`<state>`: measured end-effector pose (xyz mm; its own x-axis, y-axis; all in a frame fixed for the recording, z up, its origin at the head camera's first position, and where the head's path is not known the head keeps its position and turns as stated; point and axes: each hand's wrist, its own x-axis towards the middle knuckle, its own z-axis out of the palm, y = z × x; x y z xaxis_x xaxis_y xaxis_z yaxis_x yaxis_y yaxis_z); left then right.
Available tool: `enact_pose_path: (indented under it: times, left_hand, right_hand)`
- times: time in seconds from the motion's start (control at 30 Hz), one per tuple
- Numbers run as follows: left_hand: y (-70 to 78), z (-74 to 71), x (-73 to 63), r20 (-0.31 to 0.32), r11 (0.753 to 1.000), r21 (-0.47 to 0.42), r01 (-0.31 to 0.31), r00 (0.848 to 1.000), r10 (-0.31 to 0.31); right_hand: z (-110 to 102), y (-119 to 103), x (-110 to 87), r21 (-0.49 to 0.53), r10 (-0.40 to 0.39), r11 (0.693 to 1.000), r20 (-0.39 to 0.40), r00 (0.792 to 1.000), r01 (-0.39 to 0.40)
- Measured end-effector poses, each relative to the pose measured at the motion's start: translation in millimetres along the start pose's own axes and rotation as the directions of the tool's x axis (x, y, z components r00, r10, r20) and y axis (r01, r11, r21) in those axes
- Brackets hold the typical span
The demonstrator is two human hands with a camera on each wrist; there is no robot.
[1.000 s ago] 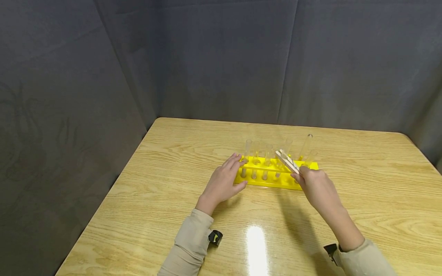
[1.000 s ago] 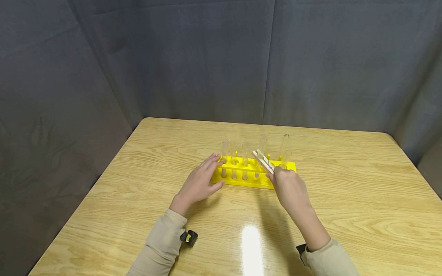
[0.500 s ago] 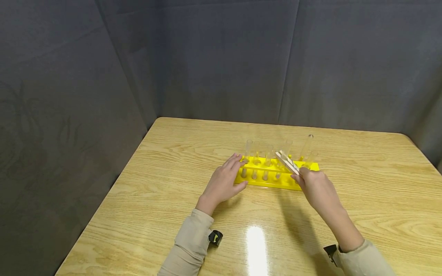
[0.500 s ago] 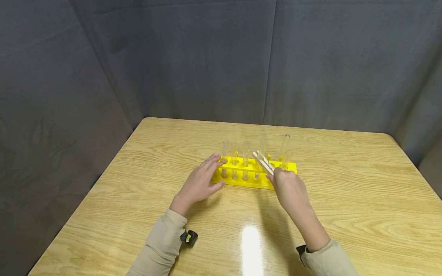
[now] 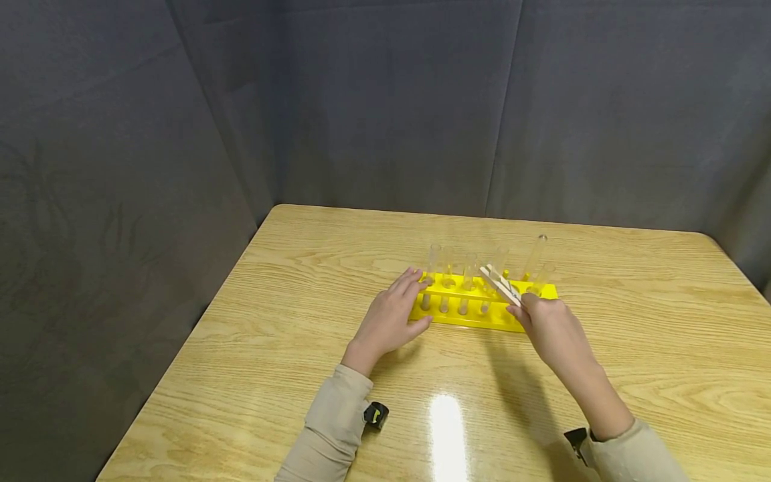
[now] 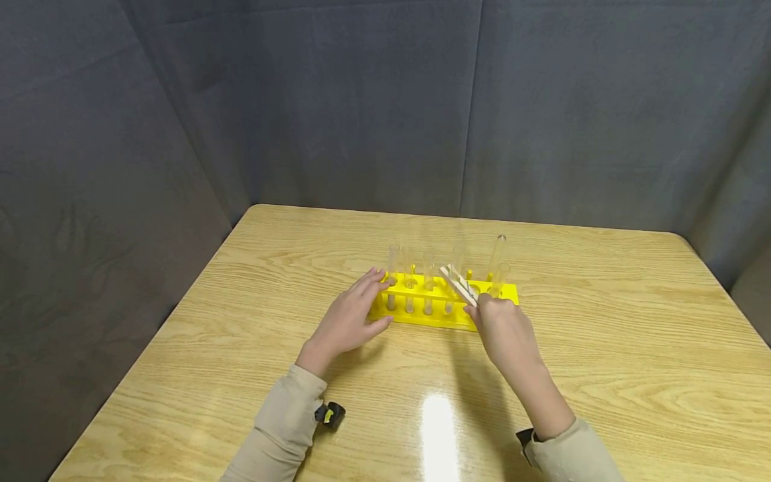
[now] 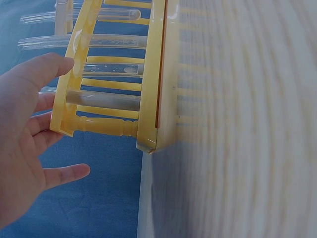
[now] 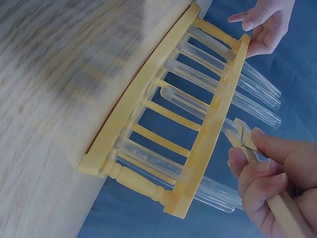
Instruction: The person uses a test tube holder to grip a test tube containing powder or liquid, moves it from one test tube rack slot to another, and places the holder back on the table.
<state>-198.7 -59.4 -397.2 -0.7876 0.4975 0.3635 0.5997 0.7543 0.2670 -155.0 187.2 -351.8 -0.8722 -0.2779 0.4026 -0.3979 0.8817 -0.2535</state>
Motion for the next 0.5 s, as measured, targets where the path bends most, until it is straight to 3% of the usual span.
enact_pose_path:
  times: [0.5]
  left_hand:
    - [-0.3, 0.5, 0.7, -0.004, 1.0, -0.009, -0.01, 1.0, 0.01]
  right_hand:
    - [2.7, 0.8, -0.4, 0.004, 0.015, 1.0, 0.016, 1.0, -0.015]
